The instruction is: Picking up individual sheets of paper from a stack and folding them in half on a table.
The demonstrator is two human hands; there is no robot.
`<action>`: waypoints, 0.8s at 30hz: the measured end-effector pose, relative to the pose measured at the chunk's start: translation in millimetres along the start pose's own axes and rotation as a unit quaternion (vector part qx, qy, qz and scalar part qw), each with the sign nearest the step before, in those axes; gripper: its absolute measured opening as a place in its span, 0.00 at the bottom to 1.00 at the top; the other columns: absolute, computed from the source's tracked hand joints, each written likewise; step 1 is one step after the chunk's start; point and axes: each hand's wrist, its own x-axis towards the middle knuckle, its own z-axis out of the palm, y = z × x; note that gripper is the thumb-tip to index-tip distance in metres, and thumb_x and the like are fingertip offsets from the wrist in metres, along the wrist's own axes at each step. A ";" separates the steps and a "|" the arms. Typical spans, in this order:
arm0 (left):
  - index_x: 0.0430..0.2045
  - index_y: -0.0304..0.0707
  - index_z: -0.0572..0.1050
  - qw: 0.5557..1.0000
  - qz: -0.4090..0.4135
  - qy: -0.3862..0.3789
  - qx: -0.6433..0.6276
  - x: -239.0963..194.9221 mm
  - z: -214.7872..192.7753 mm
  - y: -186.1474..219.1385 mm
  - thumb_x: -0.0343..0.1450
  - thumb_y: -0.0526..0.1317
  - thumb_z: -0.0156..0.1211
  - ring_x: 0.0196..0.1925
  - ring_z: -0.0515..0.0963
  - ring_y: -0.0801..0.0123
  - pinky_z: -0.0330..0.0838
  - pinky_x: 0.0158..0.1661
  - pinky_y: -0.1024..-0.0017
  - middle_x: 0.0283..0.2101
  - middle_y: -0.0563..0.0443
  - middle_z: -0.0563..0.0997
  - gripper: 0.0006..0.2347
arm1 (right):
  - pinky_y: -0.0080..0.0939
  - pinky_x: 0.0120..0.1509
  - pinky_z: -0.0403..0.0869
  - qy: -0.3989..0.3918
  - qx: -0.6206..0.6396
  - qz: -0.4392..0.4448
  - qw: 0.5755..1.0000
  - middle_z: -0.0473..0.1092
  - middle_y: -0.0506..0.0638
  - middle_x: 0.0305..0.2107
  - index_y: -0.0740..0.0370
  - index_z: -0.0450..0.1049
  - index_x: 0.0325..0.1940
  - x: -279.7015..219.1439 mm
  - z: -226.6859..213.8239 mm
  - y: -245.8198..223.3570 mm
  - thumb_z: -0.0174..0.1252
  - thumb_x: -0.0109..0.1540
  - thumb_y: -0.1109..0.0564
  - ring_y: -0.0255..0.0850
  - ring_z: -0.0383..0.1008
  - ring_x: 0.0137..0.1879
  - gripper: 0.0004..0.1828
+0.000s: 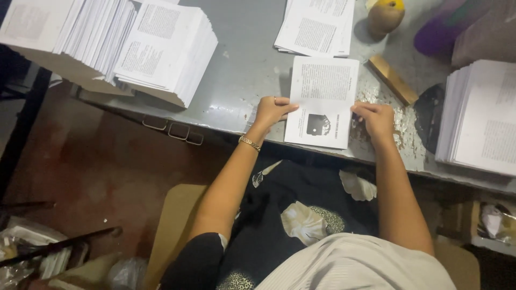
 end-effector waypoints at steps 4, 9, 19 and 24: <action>0.45 0.26 0.79 1.000 -0.004 -0.014 0.007 -3.7 -3.8 6.4 0.63 0.35 0.76 0.50 0.83 0.44 0.83 0.48 0.66 0.49 0.26 0.80 0.18 | 0.40 0.50 0.68 0.006 -0.002 0.008 1.000 0.76 0.49 0.24 0.45 0.84 0.44 1.7 2.7 3.4 0.70 0.58 0.49 0.42 0.77 0.37 0.10; 0.48 0.21 0.77 1.000 -0.002 -0.017 -0.005 -5.5 -3.4 7.6 0.64 0.34 0.75 0.51 0.81 0.41 0.84 0.48 0.64 0.51 0.22 0.78 0.21 | 0.37 0.48 0.67 0.014 0.017 -0.006 1.000 0.74 0.50 0.22 0.51 0.83 0.44 -8.5 1.0 -5.7 0.70 0.58 0.51 0.39 0.74 0.34 0.11; 0.44 0.25 0.80 0.999 0.007 0.007 0.038 1.8 1.4 2.6 0.62 0.34 0.75 0.49 0.83 0.43 0.84 0.46 0.65 0.47 0.28 0.82 0.18 | 0.42 0.51 0.70 0.064 -0.006 0.044 0.997 0.78 0.47 0.30 0.41 0.85 0.39 35.9 26.6 48.3 0.70 0.54 0.48 0.46 0.79 0.42 0.10; 0.42 0.30 0.79 0.975 0.065 0.101 0.185 24.7 16.5 2.4 0.55 0.34 0.77 0.43 0.86 0.50 0.86 0.41 0.61 0.38 0.36 0.83 0.21 | 0.42 0.49 0.73 0.084 -0.010 0.007 0.996 0.80 0.51 0.34 0.45 0.85 0.40 22.8 26.8 30.1 0.71 0.52 0.51 0.52 0.80 0.46 0.12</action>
